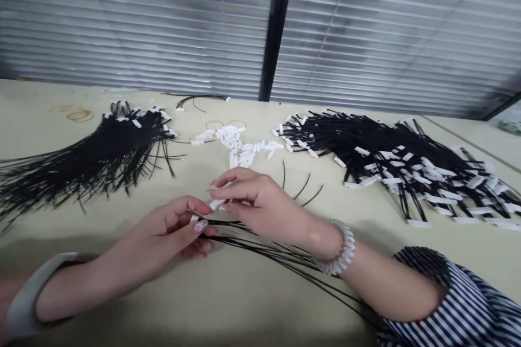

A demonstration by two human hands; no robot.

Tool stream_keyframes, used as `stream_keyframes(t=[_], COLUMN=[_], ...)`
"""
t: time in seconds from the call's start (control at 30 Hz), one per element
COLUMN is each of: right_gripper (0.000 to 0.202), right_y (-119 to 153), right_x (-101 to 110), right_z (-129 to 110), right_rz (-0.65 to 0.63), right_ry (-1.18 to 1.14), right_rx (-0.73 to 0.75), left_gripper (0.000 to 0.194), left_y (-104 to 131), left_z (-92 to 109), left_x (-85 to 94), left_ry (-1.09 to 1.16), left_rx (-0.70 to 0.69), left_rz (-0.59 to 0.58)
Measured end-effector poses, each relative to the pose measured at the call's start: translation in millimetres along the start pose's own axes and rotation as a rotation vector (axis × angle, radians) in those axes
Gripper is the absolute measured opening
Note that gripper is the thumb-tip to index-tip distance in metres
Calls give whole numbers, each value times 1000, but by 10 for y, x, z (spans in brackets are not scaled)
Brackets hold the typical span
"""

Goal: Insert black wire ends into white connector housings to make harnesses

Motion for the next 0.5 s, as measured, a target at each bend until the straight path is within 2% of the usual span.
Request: stream_keyframes(t=[0.1, 0.27, 0.43, 0.5], right_gripper=[19, 11, 8, 9], right_y=[-25, -47, -57, -63], right_x=[-9, -22, -19, -27], right_z=[-14, 32, 10, -7], right_rz=[15, 69, 47, 17], right_ry=[-89, -272, -233, -214], right_rx=[-46, -257, -137, -130], left_gripper=[17, 13, 14, 15], left_y=[-7, 6, 5, 5], left_z=[-23, -22, -24, -31], left_x=[5, -9, -27, -26], left_ry=[14, 54, 77, 80], left_rx=[-9, 2, -47, -49], left_rz=[1, -2, 15, 11])
Point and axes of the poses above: each hand's wrist, its own y-axis away from the middle knuckle, its own x-axis out of the back of the hand, z = x × y, the point moved 1 cm from there along -y, towards the middle knuckle, and after that the axes turned 6 degrees about x, right-handed, at the moved point
